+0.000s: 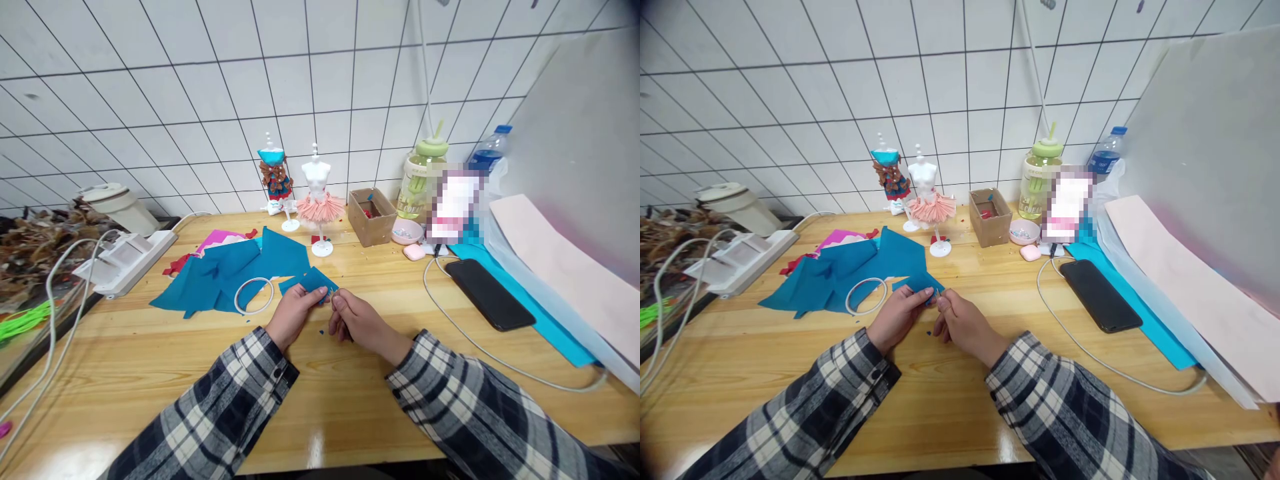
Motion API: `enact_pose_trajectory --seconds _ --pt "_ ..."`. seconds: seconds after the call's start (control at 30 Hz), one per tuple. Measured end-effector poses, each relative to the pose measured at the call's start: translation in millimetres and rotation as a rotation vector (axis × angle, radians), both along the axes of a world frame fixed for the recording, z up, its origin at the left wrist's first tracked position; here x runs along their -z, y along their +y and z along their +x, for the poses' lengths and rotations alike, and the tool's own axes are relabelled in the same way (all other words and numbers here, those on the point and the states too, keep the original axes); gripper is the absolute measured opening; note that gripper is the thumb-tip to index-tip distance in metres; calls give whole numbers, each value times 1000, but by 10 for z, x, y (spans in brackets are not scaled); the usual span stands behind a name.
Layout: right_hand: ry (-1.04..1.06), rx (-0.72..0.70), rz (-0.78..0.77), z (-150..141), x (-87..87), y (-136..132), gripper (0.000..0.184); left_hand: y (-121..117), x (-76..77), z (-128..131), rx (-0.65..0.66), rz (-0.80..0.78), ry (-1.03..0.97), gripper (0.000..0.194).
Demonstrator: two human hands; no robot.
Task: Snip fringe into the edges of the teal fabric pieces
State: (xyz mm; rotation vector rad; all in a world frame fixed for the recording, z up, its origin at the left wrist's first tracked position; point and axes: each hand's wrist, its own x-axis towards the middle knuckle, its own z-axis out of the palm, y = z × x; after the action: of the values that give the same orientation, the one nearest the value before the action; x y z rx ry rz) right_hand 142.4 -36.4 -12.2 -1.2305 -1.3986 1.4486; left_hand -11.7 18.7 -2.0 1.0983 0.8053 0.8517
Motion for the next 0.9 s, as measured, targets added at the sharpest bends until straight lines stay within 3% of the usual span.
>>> enact_pose_trajectory --seconds 0.5,0.63,0.73,0.9 --pt "-66 -15 14 18 -41 -7 30 1 -11 9 -21 -11 19 24" --pt "-193 -49 54 85 -91 -23 35 -4 -17 9 -93 -69 7 24" --pt "-319 6 157 134 -106 -26 38 -9 -29 16 -125 -107 -22 23" --pt "-375 64 171 164 -101 -19 36 -5 -41 21 -137 -134 -50 21"
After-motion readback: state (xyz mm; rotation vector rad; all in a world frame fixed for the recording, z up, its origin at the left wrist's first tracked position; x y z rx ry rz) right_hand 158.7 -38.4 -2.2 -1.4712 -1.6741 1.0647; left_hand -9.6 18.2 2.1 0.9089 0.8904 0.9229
